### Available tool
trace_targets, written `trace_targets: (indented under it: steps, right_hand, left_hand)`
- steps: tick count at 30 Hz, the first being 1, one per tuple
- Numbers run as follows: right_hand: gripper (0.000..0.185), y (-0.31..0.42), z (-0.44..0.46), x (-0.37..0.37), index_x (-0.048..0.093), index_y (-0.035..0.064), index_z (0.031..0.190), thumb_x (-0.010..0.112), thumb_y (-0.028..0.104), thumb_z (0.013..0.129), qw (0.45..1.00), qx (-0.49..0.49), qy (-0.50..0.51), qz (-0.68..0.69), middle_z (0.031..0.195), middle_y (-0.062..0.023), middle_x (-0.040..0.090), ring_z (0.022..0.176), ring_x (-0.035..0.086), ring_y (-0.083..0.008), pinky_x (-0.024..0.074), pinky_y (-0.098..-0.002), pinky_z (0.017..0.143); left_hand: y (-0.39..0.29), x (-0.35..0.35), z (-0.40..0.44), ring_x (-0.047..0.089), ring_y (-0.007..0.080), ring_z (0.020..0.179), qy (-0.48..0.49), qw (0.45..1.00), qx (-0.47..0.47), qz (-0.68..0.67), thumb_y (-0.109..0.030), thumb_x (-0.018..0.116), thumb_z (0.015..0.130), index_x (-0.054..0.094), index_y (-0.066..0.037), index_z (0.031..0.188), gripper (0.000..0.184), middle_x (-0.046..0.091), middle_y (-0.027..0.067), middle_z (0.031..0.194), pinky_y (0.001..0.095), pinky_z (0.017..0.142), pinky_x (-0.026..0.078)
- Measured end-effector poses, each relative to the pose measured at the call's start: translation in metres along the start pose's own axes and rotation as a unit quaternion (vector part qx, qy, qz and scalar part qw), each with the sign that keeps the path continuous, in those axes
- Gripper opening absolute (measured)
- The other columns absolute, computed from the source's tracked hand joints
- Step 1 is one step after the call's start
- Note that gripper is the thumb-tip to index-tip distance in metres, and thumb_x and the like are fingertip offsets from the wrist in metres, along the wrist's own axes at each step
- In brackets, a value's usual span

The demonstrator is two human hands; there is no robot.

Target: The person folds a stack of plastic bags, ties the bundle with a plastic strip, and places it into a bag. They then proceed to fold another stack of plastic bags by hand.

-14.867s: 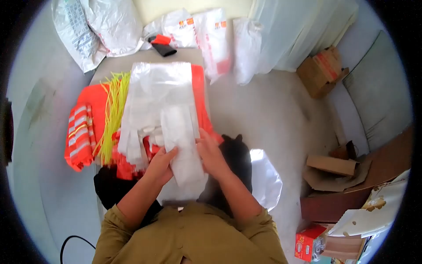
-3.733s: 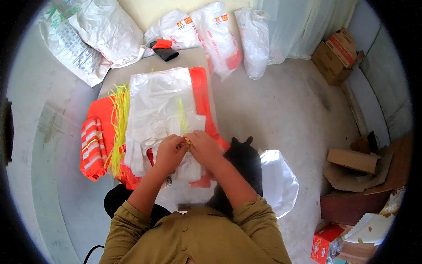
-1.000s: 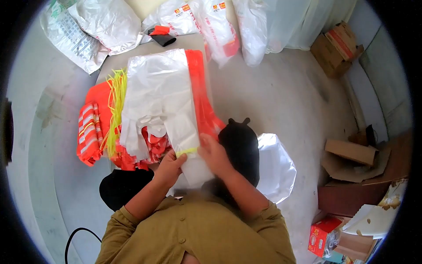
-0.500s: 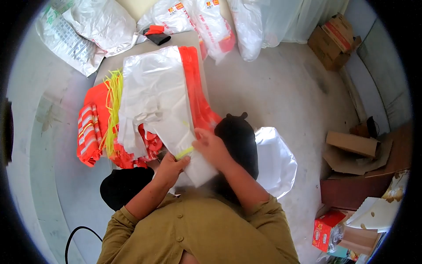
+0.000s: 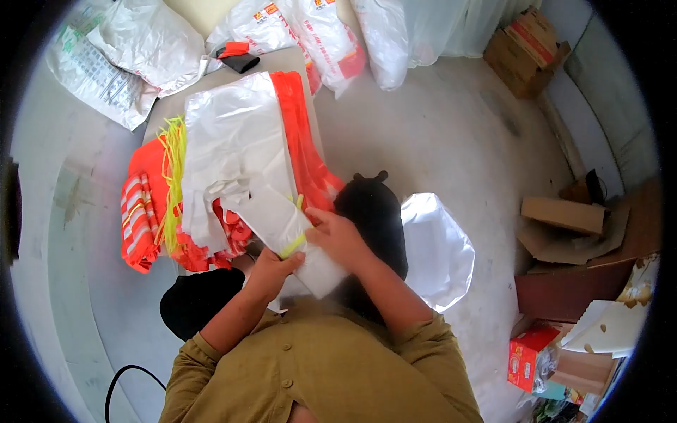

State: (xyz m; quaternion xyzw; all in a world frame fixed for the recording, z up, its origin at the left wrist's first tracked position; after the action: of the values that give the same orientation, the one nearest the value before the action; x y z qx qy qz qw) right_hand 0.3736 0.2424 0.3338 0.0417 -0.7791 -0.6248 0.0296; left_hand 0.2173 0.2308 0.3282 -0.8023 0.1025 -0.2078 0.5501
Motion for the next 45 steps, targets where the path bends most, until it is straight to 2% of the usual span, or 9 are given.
trace_targets:
  steps: [5, 8, 12, 15, 20, 26, 31, 37, 45]
  right_hand:
    - [0.067, 0.009, -0.021, 0.001, 0.039, 0.0028, 0.15, 0.067, 0.004, 0.089, 0.997, -0.051, 0.044, 0.036, 0.124, -0.0147, 0.066, 0.107, 0.064, -0.0188, 0.0491, -0.0317, 0.094]
    - [0.073, 0.021, -0.038, 0.001, 0.031, 0.0045, 0.154, 0.064, -0.001, 0.09, 0.997, -0.019, 0.072, 0.022, 0.125, -0.0099, 0.064, 0.108, 0.061, -0.0138, 0.0478, -0.03, 0.093]
    - [0.078, 0.021, -0.055, -0.004, 0.026, 0.0088, 0.157, 0.064, -0.002, 0.089, 0.998, -0.039, 0.051, 0.016, 0.125, -0.0099, 0.064, 0.108, 0.06, -0.0137, 0.0477, -0.0296, 0.093]
    - [0.078, 0.007, -0.061, -0.023, 0.025, 0.0085, 0.157, 0.063, -0.003, 0.09, 0.998, -0.037, 0.041, 0.02, 0.125, -0.0092, 0.064, 0.109, 0.06, -0.0138, 0.0483, -0.0293, 0.092]
    - [0.055, -0.033, -0.088, -0.125, 0.048, 0.0041, 0.145, 0.059, -0.006, 0.092, 0.973, -0.088, -0.056, 0.207, 0.13, -0.0046, 0.063, 0.112, 0.062, -0.0129, 0.0508, -0.0303, 0.095]
    - [0.052, -0.189, -0.164, -0.26, 0.052, -0.0012, 0.139, 0.062, 0.011, 0.089, 0.929, 0.138, -0.341, 0.037, 0.119, -0.0145, 0.067, 0.107, 0.065, -0.0216, 0.053, -0.0343, 0.091]
    - [0.062, -0.455, -0.225, -0.296, 0.047, -0.0009, 0.143, 0.067, 0.003, 0.085, 0.911, 0.224, -0.344, -0.036, 0.114, -0.0147, 0.068, 0.098, 0.068, -0.0221, 0.0556, -0.0337, 0.087]
    - [0.072, -0.357, -0.191, -0.281, 0.041, 0.0026, 0.15, 0.069, 0.003, 0.084, 0.916, 0.188, -0.353, 0.041, 0.111, -0.0147, 0.068, 0.095, 0.067, -0.0211, 0.0545, -0.0325, 0.086]
    - [0.067, -0.436, -0.194, -0.296, 0.047, 0.0068, 0.145, 0.07, 0.008, 0.082, 0.827, 0.34, -0.445, 0.049, 0.102, -0.0085, 0.068, 0.086, 0.064, -0.0162, 0.0535, -0.0314, 0.076]
  left_hand:
    - [0.006, -0.01, -0.002, 0.061, 0.0182, 0.11, -0.048, 0.996, -0.068, -0.017, -0.015, 0.06, 0.1, 0.05, -0.004, 0.138, 0.041, 0.062, 0.0046, 0.125, 0.035, 0.093, 0.05]
    - [-0.011, -0.003, 0.004, 0.058, 0.0246, 0.121, -0.088, 0.955, -0.039, -0.28, -0.016, 0.053, 0.104, 0.045, -0.005, 0.141, 0.04, 0.058, 0.0082, 0.133, 0.0427, 0.104, 0.048]
    - [-0.028, 0.006, 0.015, 0.057, 0.0271, 0.124, -0.087, 0.953, -0.023, -0.289, -0.017, 0.05, 0.106, 0.043, -0.007, 0.143, 0.039, 0.056, 0.009, 0.136, 0.0462, 0.106, 0.048]
    - [-0.049, 0.021, 0.018, 0.058, 0.0238, 0.122, -0.054, 0.956, -0.016, -0.289, -0.013, 0.053, 0.104, 0.049, -0.004, 0.139, 0.036, 0.059, 0.0082, 0.133, 0.0407, 0.105, 0.048]
    - [-0.073, 0.056, 0.013, 0.041, 0.0261, 0.143, 0.149, 0.974, 0.038, -0.168, -0.034, 0.051, 0.105, 0.017, -0.008, 0.16, 0.07, 0.043, 0.0133, 0.154, 0.0391, 0.117, 0.034]
    - [0.019, 0.082, 0.007, 0.056, 0.0279, 0.131, 0.266, 0.941, -0.161, -0.132, -0.032, 0.051, 0.106, 0.04, -0.004, 0.149, 0.053, 0.055, 0.0162, 0.143, 0.0378, 0.106, 0.047]
    - [0.069, 0.081, 0.015, 0.066, 0.0257, 0.113, 0.189, 0.953, -0.213, -0.106, -0.028, 0.051, 0.106, 0.055, -0.005, 0.133, 0.036, 0.067, 0.0133, 0.124, 0.0353, 0.094, 0.053]
    - [0.077, 0.072, 0.023, 0.072, 0.026, 0.096, 0.112, 0.963, -0.238, -0.058, -0.027, 0.05, 0.106, 0.062, -0.004, 0.119, 0.029, 0.072, 0.0133, 0.107, 0.0349, 0.081, 0.057]
    - [0.085, 0.067, 0.025, 0.073, 0.0295, 0.083, 0.076, 0.967, -0.237, -0.06, -0.028, 0.048, 0.107, 0.063, -0.002, 0.109, 0.03, 0.074, 0.0146, 0.093, 0.0363, 0.072, 0.059]
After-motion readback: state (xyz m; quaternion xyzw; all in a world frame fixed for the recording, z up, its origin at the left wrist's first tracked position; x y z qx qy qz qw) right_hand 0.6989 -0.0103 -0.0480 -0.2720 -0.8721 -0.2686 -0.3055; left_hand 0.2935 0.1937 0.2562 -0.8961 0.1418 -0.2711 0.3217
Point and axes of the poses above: each hand's wrist, its own z-axis towards the middle knuckle, its own x-axis out of the palm, y = z × x, the point moved 8 cm from there along z, towards the middle knuckle
